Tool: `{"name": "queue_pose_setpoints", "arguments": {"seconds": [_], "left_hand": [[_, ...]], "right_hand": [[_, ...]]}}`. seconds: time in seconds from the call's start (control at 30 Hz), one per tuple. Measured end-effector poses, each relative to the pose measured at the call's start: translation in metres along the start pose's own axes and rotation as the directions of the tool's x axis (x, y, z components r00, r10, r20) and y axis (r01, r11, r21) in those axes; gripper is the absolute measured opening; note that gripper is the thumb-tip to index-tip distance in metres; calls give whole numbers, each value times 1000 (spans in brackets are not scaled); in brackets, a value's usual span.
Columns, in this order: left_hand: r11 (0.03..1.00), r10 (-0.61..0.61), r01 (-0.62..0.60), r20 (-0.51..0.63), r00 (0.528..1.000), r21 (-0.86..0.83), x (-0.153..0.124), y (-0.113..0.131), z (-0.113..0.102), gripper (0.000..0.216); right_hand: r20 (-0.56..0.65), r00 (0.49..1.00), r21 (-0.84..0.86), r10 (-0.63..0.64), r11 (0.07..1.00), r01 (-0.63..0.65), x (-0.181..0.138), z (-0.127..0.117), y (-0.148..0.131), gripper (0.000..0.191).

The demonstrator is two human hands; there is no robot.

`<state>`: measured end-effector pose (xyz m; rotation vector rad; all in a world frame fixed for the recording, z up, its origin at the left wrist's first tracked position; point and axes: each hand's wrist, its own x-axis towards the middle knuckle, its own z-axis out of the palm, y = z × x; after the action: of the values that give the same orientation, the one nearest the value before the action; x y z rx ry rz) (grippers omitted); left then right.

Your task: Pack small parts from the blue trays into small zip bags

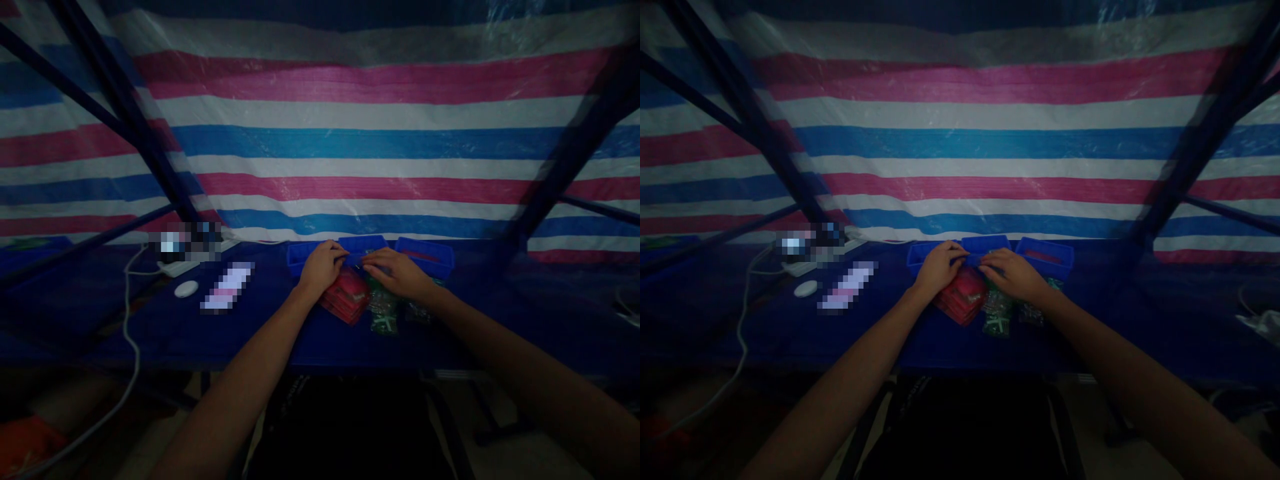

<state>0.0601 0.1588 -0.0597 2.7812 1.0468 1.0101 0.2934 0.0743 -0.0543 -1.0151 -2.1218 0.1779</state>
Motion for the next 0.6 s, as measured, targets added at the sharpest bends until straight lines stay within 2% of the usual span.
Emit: {"name": "queue_pose_setpoints", "arguments": {"seconds": [0.13,0.3,0.4,0.5,0.6], "left_hand": [[1000,18,-18,5,1000,-12,-1,-1,-1,27],[999,30,-30,16,999,-37,-1,-1,-2,28],[998,38,-37,22,999,-57,-1,-1,-2,29],[996,56,-54,30,998,-72,-1,-3,-2,30],[996,62,-60,38,997,-73,-1,-4,-3,30]], "right_hand": [[-169,981,74,91,994,-79,0,-6,-1,25],[-327,921,179,211,971,-159,0,-7,7,24],[-330,882,339,336,914,-221,0,-5,16,30],[-270,849,501,455,819,-280,-1,-2,24,37],[-257,835,594,486,761,-261,0,0,30,43]]}}
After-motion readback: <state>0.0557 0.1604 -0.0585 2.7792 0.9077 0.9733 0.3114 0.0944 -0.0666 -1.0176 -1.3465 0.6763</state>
